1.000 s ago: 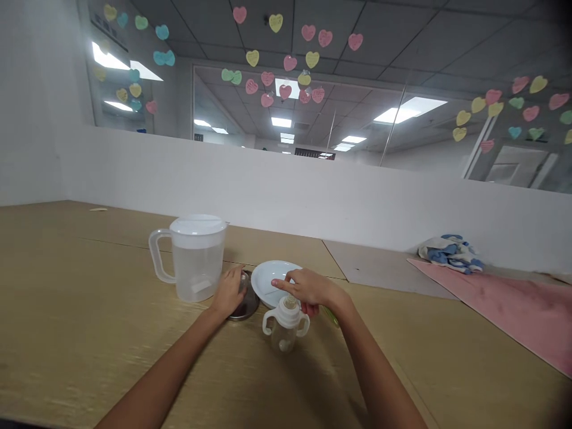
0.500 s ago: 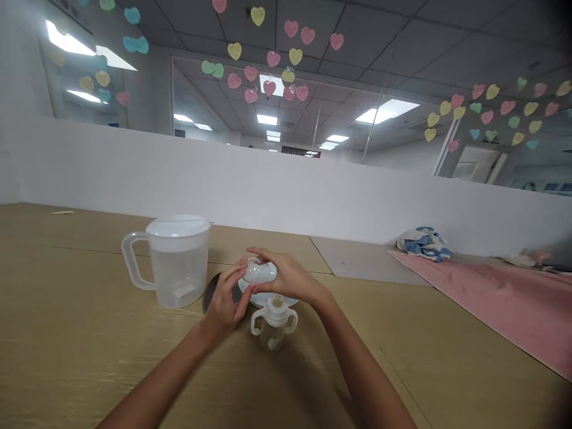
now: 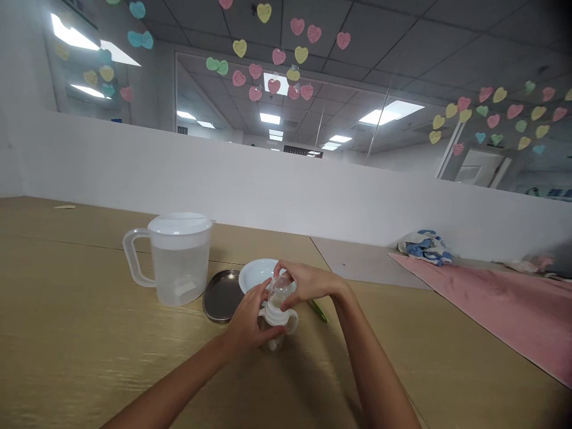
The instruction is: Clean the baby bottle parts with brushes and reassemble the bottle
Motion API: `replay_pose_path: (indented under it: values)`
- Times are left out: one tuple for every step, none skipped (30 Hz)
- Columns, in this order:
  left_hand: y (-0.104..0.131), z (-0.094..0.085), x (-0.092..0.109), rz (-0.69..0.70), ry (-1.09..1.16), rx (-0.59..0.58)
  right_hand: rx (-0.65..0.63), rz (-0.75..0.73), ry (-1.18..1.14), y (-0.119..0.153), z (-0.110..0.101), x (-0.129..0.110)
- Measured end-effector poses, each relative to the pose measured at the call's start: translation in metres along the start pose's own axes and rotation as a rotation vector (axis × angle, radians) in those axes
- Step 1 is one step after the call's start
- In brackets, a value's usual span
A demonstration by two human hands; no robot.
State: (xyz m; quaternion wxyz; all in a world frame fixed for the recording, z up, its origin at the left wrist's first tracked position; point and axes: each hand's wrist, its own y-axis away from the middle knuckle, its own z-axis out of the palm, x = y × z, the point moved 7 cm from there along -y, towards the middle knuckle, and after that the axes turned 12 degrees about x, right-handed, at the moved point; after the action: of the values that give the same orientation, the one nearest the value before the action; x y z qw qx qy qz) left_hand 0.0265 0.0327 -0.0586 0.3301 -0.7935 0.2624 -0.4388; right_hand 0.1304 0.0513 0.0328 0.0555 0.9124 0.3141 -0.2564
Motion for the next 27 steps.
replay_pose_path:
  values:
    - [0.0,0.0,0.0,-0.013,-0.005,-0.003,-0.022,0.004,0.005,-0.002,0.003,0.002]
    - [0.0,-0.001,0.0,-0.023,-0.007,-0.003,-0.042,0.002,0.007,-0.003,0.006,0.003]
    - [0.0,-0.001,0.001,-0.03,-0.007,-0.003,-0.058,-0.004,0.011,-0.004,0.009,0.003]
    - [0.0,-0.001,0.001,-0.036,-0.007,-0.003,-0.066,-0.013,0.023,-0.005,0.01,0.002]
    - [0.0,-0.002,0.002,-0.041,-0.008,-0.001,-0.068,-0.026,0.043,-0.006,0.011,0.002]
    - [0.0,-0.002,0.002,-0.044,-0.01,0.002,-0.066,-0.038,0.068,-0.006,0.011,0.0]
    - [0.0,-0.002,0.002,-0.045,-0.015,0.006,-0.065,-0.048,0.096,-0.006,0.012,-0.001]
    - [0.0,-0.001,0.001,-0.043,-0.021,0.012,-0.063,-0.058,0.121,-0.006,0.012,-0.002]
    - [0.001,-0.001,0.001,-0.039,-0.027,0.018,-0.061,-0.065,0.145,-0.005,0.012,-0.004]
    - [0.001,-0.001,0.001,-0.035,-0.029,0.027,-0.055,-0.069,0.172,-0.004,0.012,-0.006]
    - [0.002,0.0,0.001,-0.033,-0.03,0.037,-0.046,-0.066,0.204,-0.003,0.012,-0.008]
    - [0.002,0.0,0.001,-0.035,-0.03,0.047,-0.034,-0.058,0.239,-0.002,0.012,-0.009]
    - [0.002,0.0,0.001,-0.039,-0.029,0.056,-0.022,-0.049,0.274,-0.002,0.012,-0.011]
    - [0.003,0.0,0.001,-0.046,-0.028,0.062,-0.01,-0.04,0.306,-0.001,0.012,-0.013]
    - [0.003,0.0,0.001,-0.055,-0.028,0.067,-0.002,-0.034,0.333,0.0,0.012,-0.015]
    - [0.003,0.0,0.001,-0.066,-0.028,0.067,0.002,-0.03,0.351,0.0,0.012,-0.016]
    - [0.003,0.0,0.002,-0.075,-0.026,0.064,0.003,-0.028,0.362,0.0,0.013,-0.017]
    - [0.003,0.001,0.003,-0.084,-0.022,0.058,0.001,-0.025,0.369,0.001,0.013,-0.018]
    - [0.003,0.001,0.003,-0.092,-0.018,0.052,-0.003,-0.021,0.372,0.001,0.014,-0.018]
    - [0.003,0.001,0.004,-0.1,-0.013,0.044,-0.007,-0.017,0.374,0.0,0.014,-0.017]
    - [0.003,0.002,0.004,-0.107,-0.009,0.035,-0.011,-0.015,0.374,0.0,0.015,-0.016]
    - [0.004,0.002,0.004,-0.114,-0.009,0.028,-0.013,-0.016,0.374,0.0,0.015,-0.015]
    - [0.004,0.003,0.004,-0.121,-0.011,0.024,-0.013,-0.018,0.374,0.0,0.015,-0.014]
    - [0.004,0.003,0.004,-0.126,-0.014,0.021,-0.014,-0.02,0.374,-0.001,0.015,-0.013]
    - [0.004,0.002,0.005,-0.129,-0.018,0.021,-0.013,-0.02,0.372,-0.002,0.015,-0.012]
    - [0.004,0.002,0.005,-0.131,-0.021,0.02,-0.015,-0.02,0.37,-0.002,0.015,-0.011]
    - [0.004,0.002,0.005,-0.133,-0.022,0.019,-0.017,-0.018,0.365,-0.003,0.016,-0.009]
